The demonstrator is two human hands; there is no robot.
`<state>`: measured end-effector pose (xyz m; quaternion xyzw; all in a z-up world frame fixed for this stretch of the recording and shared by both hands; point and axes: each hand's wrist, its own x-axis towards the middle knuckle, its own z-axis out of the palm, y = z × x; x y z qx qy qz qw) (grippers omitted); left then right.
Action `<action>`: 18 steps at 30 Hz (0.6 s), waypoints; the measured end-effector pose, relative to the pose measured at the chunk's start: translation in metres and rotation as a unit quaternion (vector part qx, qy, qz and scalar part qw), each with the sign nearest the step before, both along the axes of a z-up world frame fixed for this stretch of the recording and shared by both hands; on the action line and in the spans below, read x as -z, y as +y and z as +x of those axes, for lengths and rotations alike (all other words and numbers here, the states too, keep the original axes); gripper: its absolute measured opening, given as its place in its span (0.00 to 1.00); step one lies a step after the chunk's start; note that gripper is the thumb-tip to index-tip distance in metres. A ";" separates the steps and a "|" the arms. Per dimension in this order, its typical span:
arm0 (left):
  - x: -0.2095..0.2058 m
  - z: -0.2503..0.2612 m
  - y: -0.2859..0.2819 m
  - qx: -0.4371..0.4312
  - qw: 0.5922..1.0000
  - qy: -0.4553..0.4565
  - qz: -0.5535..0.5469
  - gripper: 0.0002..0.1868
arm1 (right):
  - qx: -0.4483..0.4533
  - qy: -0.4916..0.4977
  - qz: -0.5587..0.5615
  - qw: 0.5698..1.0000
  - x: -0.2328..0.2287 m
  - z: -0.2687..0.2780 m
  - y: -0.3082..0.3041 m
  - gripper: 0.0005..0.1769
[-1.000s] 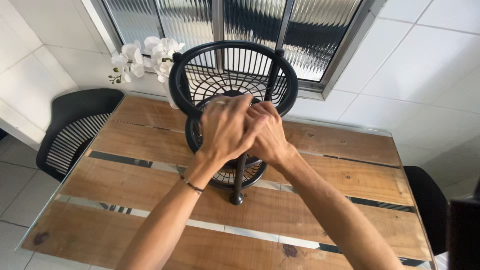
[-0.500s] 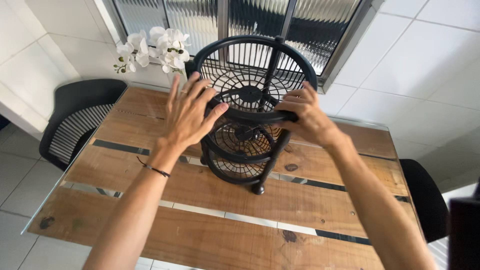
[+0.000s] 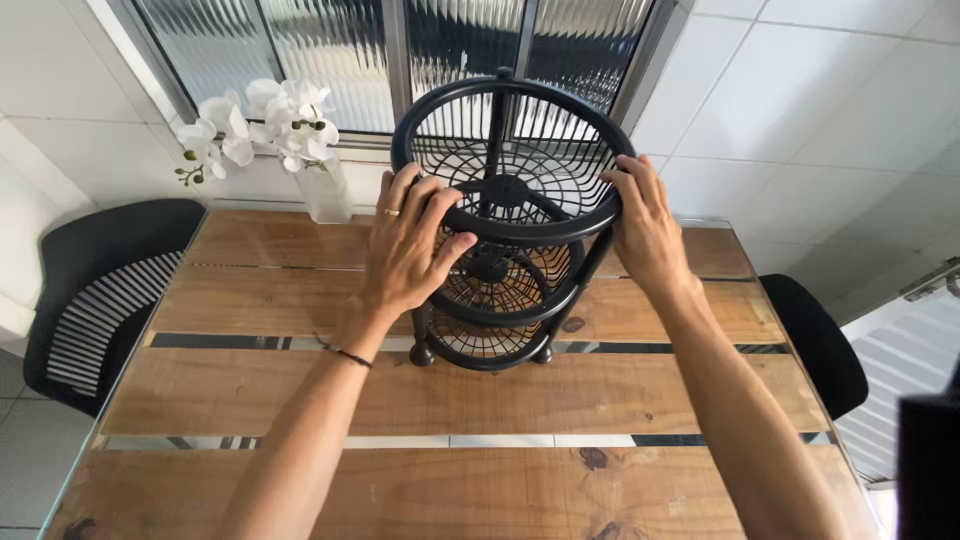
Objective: The person assembles a black wire plant stand by connecting circular wire baskets to a central vertical pole and inserting horizontal support rods. They secure the components by hand and adjust the structure to ensure stability.
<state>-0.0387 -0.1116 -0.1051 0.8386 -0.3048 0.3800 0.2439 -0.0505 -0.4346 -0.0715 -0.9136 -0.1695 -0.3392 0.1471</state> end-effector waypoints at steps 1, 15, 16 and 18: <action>0.001 0.000 0.000 -0.007 1.000 0.001 0.005 0.35 | 0.011 0.005 -0.007 1.000 -0.001 0.000 0.001 0.28; -0.003 -0.050 -0.048 -0.020 0.998 -0.002 0.053 0.38 | -0.038 0.048 -0.104 0.993 0.019 -0.052 0.045 0.50; -0.003 -0.054 -0.049 -0.024 0.998 -0.001 0.052 0.40 | -0.047 0.040 -0.110 0.992 0.020 -0.052 0.047 0.50; -0.007 -0.058 -0.048 -0.033 0.998 -0.003 0.057 0.43 | -0.056 0.020 -0.108 0.992 0.021 -0.050 0.051 0.50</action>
